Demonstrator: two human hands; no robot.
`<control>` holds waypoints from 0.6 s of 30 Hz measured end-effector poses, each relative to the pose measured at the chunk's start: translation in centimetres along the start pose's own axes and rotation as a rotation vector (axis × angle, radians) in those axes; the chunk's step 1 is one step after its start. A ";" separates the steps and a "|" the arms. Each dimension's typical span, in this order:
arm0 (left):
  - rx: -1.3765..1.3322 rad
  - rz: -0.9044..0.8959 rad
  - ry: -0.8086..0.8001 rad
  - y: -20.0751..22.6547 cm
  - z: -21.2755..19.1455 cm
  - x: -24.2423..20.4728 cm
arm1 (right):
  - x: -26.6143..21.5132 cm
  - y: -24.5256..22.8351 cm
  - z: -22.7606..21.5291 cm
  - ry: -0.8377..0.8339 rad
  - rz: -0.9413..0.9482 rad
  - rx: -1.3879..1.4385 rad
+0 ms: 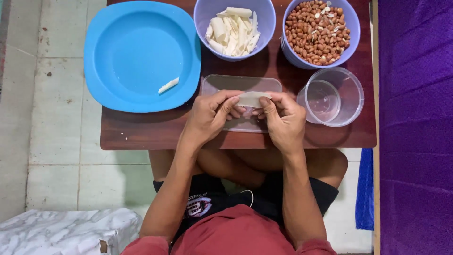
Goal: Manually wrapping small food items into thin dough wrappers to prepare snacks.
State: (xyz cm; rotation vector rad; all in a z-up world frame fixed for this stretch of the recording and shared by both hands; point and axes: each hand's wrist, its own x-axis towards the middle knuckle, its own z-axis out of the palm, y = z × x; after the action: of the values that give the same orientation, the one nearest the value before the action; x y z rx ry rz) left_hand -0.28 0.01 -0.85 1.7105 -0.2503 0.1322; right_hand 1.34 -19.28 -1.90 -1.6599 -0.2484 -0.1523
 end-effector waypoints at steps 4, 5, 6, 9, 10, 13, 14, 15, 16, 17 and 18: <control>0.009 -0.018 -0.010 -0.2 0.0 -0.2 | -0.1 -1.5 0.6 -0.007 -0.025 -0.024; 0.032 -0.032 -0.006 0.1 -0.1 -0.2 | -0.1 -1.4 0.5 0.009 0.004 -0.022; 0.055 -0.045 -0.002 0.3 -0.3 -0.2 | 0.0 -1.3 0.4 0.026 0.034 -0.020; -0.041 -0.027 0.013 -0.5 -0.2 -0.3 | 0.0 -1.1 0.1 0.015 0.011 0.019; -0.043 -0.024 0.013 -0.4 -0.2 -0.3 | -0.1 -1.3 0.2 0.015 0.009 0.016; -0.070 0.024 0.036 -0.3 -0.4 -0.4 | -0.4 -1.2 -0.1 0.002 -0.061 0.037; -0.128 0.007 0.031 -0.3 -0.5 -0.4 | -0.3 -1.1 -0.5 -0.034 -0.087 0.027; -0.184 -0.010 0.027 -0.3 -0.7 -0.4 | -0.3 -0.8 -0.8 -0.072 -0.113 0.020; -0.185 -0.011 0.030 -0.2 -0.5 -0.3 | -0.2 -0.6 -0.8 -0.075 -0.113 0.019; -0.188 -0.018 0.050 -0.2 -0.5 -0.2 | -0.1 -0.2 -0.8 -0.068 -0.091 -0.027; -0.192 -0.024 0.070 -0.1 -0.4 -0.1 | -0.1 0.1 -0.8 -0.060 -0.070 -0.074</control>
State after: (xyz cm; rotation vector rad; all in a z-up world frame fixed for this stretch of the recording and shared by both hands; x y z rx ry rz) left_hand -0.32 0.42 -0.91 1.5146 -0.1845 0.1459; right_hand 1.34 -20.05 -1.94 -1.7315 -0.3506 -0.1662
